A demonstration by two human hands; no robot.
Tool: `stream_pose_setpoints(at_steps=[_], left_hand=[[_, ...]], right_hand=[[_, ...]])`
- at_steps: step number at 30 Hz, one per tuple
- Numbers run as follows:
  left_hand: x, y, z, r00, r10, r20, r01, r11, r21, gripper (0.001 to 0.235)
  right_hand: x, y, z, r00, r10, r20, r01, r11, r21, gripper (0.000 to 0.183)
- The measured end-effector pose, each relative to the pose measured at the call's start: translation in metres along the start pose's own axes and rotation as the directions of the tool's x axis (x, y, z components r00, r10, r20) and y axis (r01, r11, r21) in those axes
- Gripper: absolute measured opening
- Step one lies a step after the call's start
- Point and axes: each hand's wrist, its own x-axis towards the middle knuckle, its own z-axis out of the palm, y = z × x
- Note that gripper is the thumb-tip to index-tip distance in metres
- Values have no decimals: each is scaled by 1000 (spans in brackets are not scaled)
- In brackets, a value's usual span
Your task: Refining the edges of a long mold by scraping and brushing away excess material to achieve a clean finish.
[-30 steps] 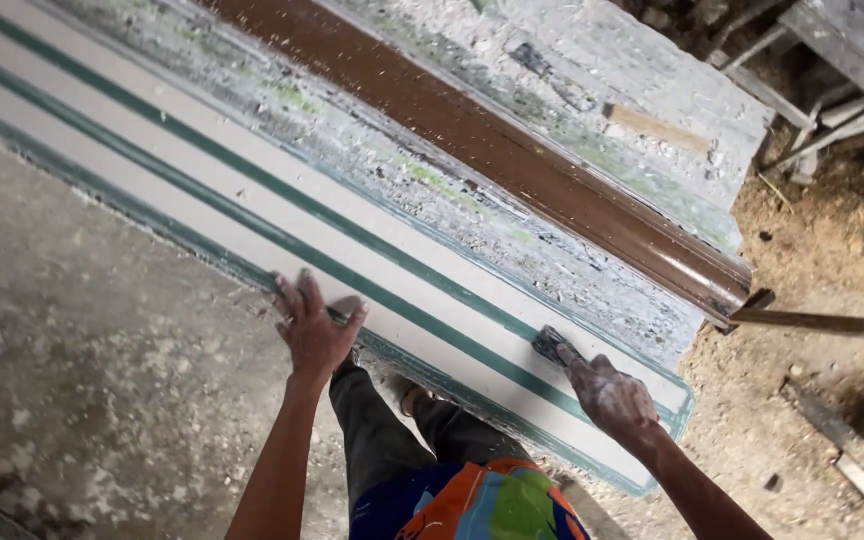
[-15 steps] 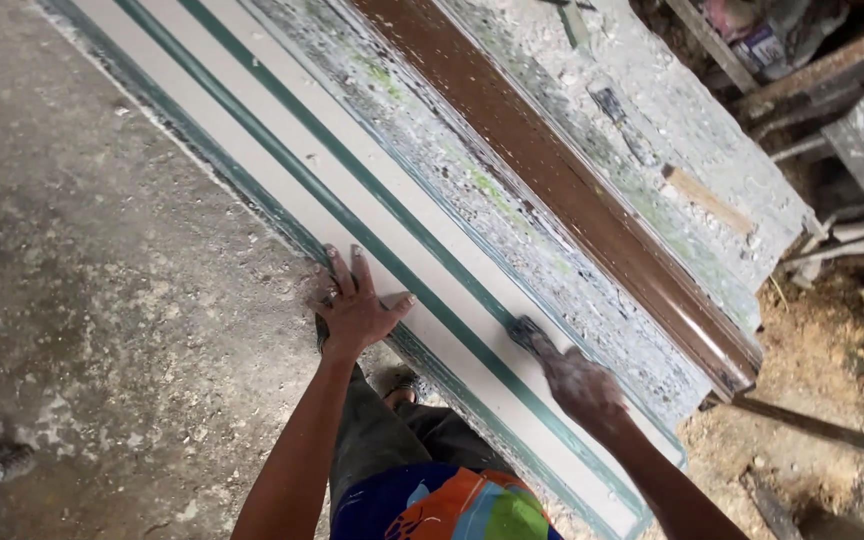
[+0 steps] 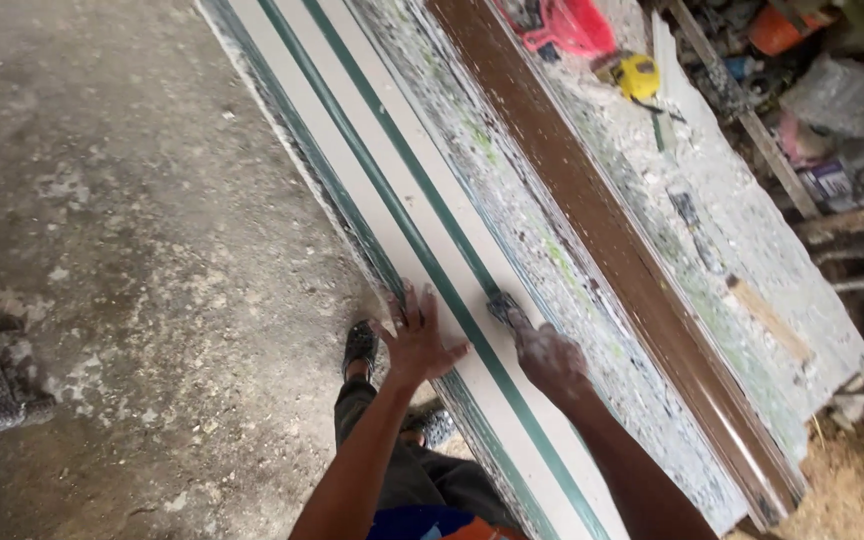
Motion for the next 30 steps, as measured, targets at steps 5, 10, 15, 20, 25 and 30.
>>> stream_pose_setpoints(at_steps=[5, 10, 15, 20, 25, 30], left_hand=[[2, -4, 11, 999, 10, -34, -11, 1000, -14, 117], [-8, 5, -13, 999, 16, -33, -17, 999, -42, 115], [37, -25, 71, 577, 248, -778, 234, 863, 448, 178], [21, -52, 51, 833, 181, -523, -173, 983, 64, 100], [12, -136, 41, 568, 280, -774, 231, 848, 477, 142], [41, -247, 61, 661, -12, -750, 212, 962, 171, 93]], right_hand=[[89, -47, -17, 994, -73, -82, 70, 997, -40, 53], [52, -48, -27, 991, -71, -112, 74, 997, 27, 54], [60, -16, 39, 904, -217, -367, 222, 975, -30, 54], [56, -48, 30, 989, -13, -149, 13, 1000, 1, 61], [57, -48, -19, 967, 252, 35, -253, 940, 228, 60], [101, -4, -23, 982, 190, 2, -187, 967, 175, 61]])
